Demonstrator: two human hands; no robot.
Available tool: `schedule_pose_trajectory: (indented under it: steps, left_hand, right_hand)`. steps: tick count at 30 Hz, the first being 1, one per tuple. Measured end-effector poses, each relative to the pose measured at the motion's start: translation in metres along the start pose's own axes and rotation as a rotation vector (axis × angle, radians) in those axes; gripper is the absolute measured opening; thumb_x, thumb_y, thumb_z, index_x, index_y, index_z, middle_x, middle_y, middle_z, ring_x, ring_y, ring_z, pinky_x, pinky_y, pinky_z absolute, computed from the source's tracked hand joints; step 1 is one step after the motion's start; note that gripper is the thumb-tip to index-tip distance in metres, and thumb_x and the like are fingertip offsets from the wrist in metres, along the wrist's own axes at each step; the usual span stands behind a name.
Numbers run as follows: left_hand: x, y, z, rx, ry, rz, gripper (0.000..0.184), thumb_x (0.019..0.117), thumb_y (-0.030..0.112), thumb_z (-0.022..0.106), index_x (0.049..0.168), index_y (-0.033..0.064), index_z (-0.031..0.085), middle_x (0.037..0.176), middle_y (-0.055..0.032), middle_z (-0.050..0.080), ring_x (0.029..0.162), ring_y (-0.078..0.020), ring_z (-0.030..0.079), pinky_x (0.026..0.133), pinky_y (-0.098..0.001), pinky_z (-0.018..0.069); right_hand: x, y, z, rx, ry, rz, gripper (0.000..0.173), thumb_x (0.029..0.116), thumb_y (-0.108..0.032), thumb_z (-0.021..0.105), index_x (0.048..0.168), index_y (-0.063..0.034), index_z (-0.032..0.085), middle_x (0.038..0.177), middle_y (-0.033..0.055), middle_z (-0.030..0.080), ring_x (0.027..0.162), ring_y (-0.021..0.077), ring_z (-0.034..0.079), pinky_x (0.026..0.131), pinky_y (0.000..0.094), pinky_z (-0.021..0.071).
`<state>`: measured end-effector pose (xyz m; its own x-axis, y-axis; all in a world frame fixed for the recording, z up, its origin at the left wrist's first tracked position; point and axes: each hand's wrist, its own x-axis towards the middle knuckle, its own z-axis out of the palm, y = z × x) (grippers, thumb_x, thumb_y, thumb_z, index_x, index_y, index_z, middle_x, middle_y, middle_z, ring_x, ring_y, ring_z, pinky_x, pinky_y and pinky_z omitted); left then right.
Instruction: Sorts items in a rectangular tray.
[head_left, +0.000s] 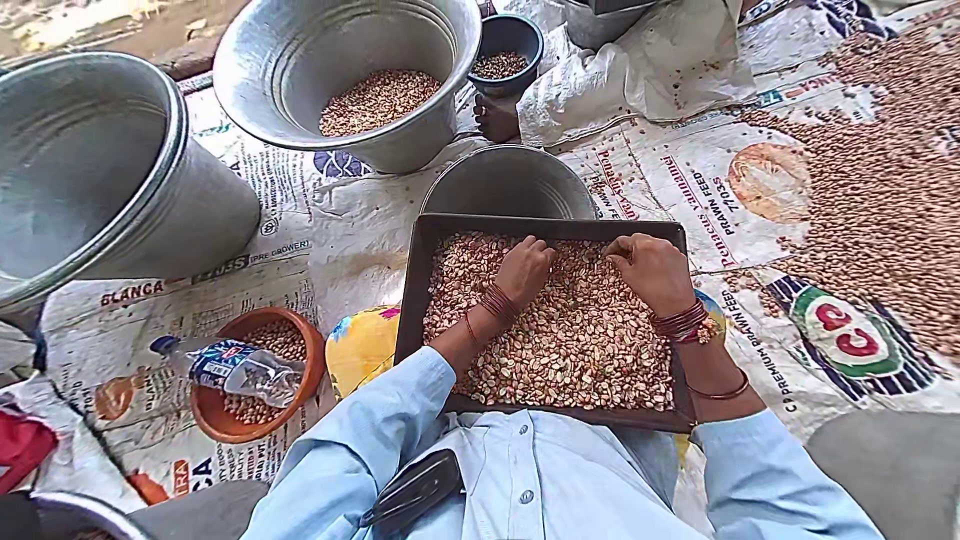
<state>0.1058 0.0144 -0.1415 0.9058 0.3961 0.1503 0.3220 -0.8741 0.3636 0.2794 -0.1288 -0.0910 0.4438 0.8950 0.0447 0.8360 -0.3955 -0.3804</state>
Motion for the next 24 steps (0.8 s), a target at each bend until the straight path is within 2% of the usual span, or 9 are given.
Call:
schedule_pose_trajectory:
  steps: [4,6,8,11,13,15,19,21,24]
  left_hand:
    - [-0.002,-0.004,-0.008,-0.149,0.024,-0.078,0.012,0.0938,0.000,0.065,0.097,-0.0029,0.076,0.095,-0.0195,0.073,0.096,-0.0369,0.070,0.087,-0.0500,0.0570]
    - [-0.004,-0.007,-0.017,-0.383,0.072,-0.202,0.009,0.0950,0.004,0.068,0.099,-0.0012,0.074,0.091,-0.0153,0.074,0.084,-0.0274,0.072,0.080,-0.0451,0.0586]
    - [-0.009,-0.004,-0.031,-0.677,-0.008,-0.373,0.010,0.1020,0.007,0.060,0.107,0.0006,0.065,0.088,-0.0111,0.067,0.070,-0.0171,0.063,0.068,-0.0352,0.0532]
    - [-0.011,0.007,-0.027,-0.705,-0.220,-0.326,0.015,0.0992,0.008,0.056,0.107,0.0012,0.067,0.079,-0.0077,0.063,0.062,-0.0132,0.055,0.061,-0.0329,0.0484]
    - [-0.014,0.028,-0.023,-0.518,-0.330,-0.204,0.018,0.0986,0.012,0.061,0.108,0.0009,0.072,0.083,-0.0120,0.066,0.072,-0.0211,0.060,0.071,-0.0405,0.0507]
    - [-0.014,0.045,-0.020,-0.346,-0.440,-0.159,0.025,0.1017,0.019,0.061,0.115,0.0005,0.072,0.110,-0.0196,0.071,0.103,-0.0335,0.068,0.093,-0.0522,0.0530]
    - [-0.012,0.055,-0.011,-0.221,-0.533,-0.127,0.026,0.1031,0.016,0.056,0.119,-0.0014,0.068,0.120,-0.0236,0.066,0.111,-0.0404,0.066,0.093,-0.0583,0.0516]
    - [-0.011,0.049,-0.015,-0.320,-0.473,-0.143,0.024,0.1007,0.017,0.061,0.115,0.0002,0.071,0.111,-0.0202,0.069,0.103,-0.0358,0.068,0.091,-0.0557,0.0526]
    - [-0.009,0.028,-0.017,-0.649,-0.326,-0.272,0.018,0.0988,0.016,0.059,0.105,0.0013,0.069,0.079,-0.0083,0.065,0.069,-0.0168,0.059,0.068,-0.0384,0.0504]
  right_hand:
    - [0.010,-0.005,0.019,-0.028,-0.019,-0.067,0.011,0.0910,-0.008,0.075,0.101,-0.0049,0.076,0.091,0.0194,0.070,0.084,0.0410,0.070,0.067,0.0598,0.0536]
    - [0.013,-0.004,0.030,-0.043,-0.022,-0.066,0.013,0.0902,-0.007,0.075,0.103,-0.0029,0.075,0.094,0.0214,0.070,0.086,0.0431,0.070,0.068,0.0609,0.0538]
    - [0.013,-0.003,0.036,-0.025,-0.006,-0.071,0.012,0.0905,-0.005,0.074,0.102,-0.0011,0.074,0.095,0.0228,0.071,0.085,0.0443,0.070,0.068,0.0618,0.0542]
    - [0.014,0.001,0.036,0.011,-0.040,-0.039,0.013,0.0919,-0.009,0.071,0.102,-0.0007,0.074,0.092,0.0223,0.071,0.084,0.0438,0.071,0.069,0.0629,0.0535]
    - [0.012,0.004,0.031,0.119,-0.047,0.012,0.012,0.0920,-0.013,0.072,0.100,-0.0034,0.073,0.084,0.0187,0.071,0.076,0.0399,0.069,0.064,0.0617,0.0523]
    - [0.006,0.009,0.023,0.311,0.043,0.034,0.009,0.0911,-0.009,0.073,0.098,-0.0056,0.068,0.077,0.0132,0.068,0.064,0.0298,0.065,0.056,0.0509,0.0497]
    - [-0.011,0.017,0.002,0.496,0.134,0.146,0.013,0.0934,0.004,0.060,0.101,-0.0059,0.064,0.078,0.0077,0.067,0.056,0.0157,0.057,0.052,0.0353,0.0464]
    - [-0.020,0.018,-0.007,0.354,0.076,0.160,0.010,0.0961,-0.001,0.061,0.099,-0.0074,0.069,0.072,0.0063,0.061,0.057,0.0186,0.052,0.054,0.0412,0.0419]
    - [-0.039,0.017,-0.008,0.126,-0.099,0.143,0.012,0.0966,-0.008,0.065,0.102,-0.0063,0.076,0.078,0.0154,0.067,0.068,0.0334,0.062,0.063,0.0562,0.0489]
